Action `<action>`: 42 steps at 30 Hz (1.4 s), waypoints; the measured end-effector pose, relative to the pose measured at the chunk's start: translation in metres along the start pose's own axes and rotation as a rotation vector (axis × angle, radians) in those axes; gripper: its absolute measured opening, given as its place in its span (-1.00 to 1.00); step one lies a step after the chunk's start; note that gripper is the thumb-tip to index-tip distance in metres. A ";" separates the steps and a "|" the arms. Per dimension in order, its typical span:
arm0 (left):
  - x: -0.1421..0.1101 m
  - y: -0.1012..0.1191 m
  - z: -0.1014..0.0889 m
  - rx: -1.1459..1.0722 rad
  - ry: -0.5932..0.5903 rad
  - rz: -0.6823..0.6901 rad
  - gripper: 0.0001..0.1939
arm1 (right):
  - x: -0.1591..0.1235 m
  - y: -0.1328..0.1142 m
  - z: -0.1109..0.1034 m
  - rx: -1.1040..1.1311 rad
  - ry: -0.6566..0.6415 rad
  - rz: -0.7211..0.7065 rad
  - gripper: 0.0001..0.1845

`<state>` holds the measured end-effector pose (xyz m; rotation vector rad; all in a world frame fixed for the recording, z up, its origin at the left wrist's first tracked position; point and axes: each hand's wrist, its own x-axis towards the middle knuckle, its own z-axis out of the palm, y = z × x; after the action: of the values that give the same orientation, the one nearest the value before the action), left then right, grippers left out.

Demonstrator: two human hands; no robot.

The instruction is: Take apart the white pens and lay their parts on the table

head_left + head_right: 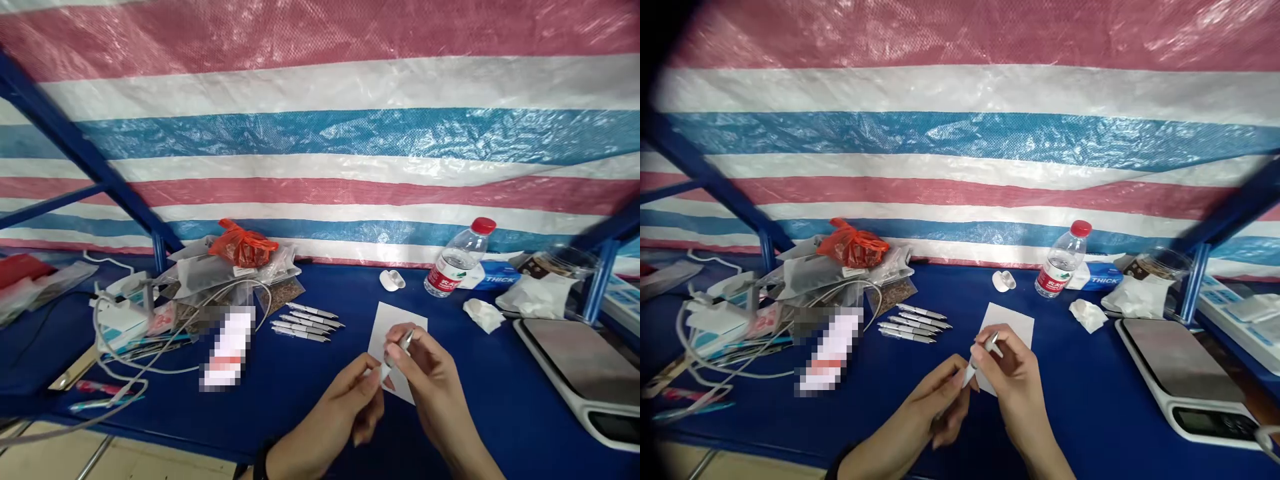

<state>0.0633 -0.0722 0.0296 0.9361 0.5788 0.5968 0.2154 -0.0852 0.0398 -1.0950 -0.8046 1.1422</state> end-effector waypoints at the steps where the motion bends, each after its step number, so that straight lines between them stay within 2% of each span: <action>1: 0.003 0.002 -0.007 0.129 0.038 0.034 -0.52 | 0.004 0.002 0.001 -0.051 0.013 -0.021 -0.69; 3: 0.012 0.008 -0.021 0.344 0.060 0.126 -0.50 | 0.018 0.003 -0.001 -0.095 -0.057 -0.021 -0.69; 5: 0.023 0.013 -0.034 0.471 0.073 0.194 -0.52 | 0.038 0.001 -0.006 -0.103 -0.246 0.052 -0.52; 7: 0.035 0.015 -0.044 0.551 0.051 0.230 -0.54 | 0.057 -0.001 -0.012 -0.037 -0.348 0.106 -0.44; 9: 0.043 0.015 -0.051 0.620 0.049 0.244 -0.57 | 0.071 0.002 -0.017 -0.052 -0.326 0.081 -0.51; 13: 0.047 0.006 -0.058 0.719 0.108 0.242 -0.62 | 0.076 0.023 -0.021 -0.163 -0.120 -0.042 -0.64; 18: 0.044 -0.008 -0.057 0.783 0.225 0.277 -0.58 | 0.063 0.043 -0.017 -0.175 -0.094 -0.099 -0.71; 20: 0.043 -0.010 -0.057 0.819 0.234 0.308 -0.58 | 0.062 0.043 -0.016 -0.168 -0.098 -0.126 -0.74; 23: 0.042 -0.011 -0.058 0.861 0.246 0.342 -0.62 | 0.064 0.040 -0.017 -0.155 -0.145 -0.052 -0.73; 26: 0.043 -0.012 -0.060 0.886 0.257 0.380 -0.62 | 0.064 0.036 -0.020 -0.080 -0.174 0.030 -0.56; 28: 0.043 -0.013 -0.060 0.911 0.249 0.409 -0.61 | 0.062 0.033 -0.020 -0.044 -0.206 0.013 -0.53; 30: 0.042 -0.015 -0.060 0.942 0.248 0.431 -0.62 | 0.059 0.033 -0.018 -0.074 -0.228 -0.036 -0.60; 34: 0.040 -0.021 -0.058 1.005 0.250 0.498 -0.69 | 0.055 0.039 -0.013 -0.171 -0.175 -0.085 -0.68; 36: 0.040 -0.022 -0.059 1.012 0.250 0.529 -0.71 | 0.055 0.040 -0.013 -0.130 -0.172 -0.077 -0.59; 38: 0.039 -0.020 -0.060 1.009 0.238 0.533 -0.74 | 0.056 0.039 -0.014 -0.098 -0.221 -0.046 -0.46; 40: 0.039 -0.018 -0.062 1.006 0.234 0.527 -0.76 | 0.056 0.038 -0.013 -0.114 -0.240 -0.046 -0.51; 42: 0.039 -0.016 -0.063 1.019 0.245 0.515 -0.76 | 0.057 0.038 -0.010 -0.142 -0.211 -0.071 -0.64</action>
<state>0.0510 -0.0172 -0.0214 2.0279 0.8932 0.9002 0.2278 -0.0313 -0.0012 -1.0648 -1.0949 1.1669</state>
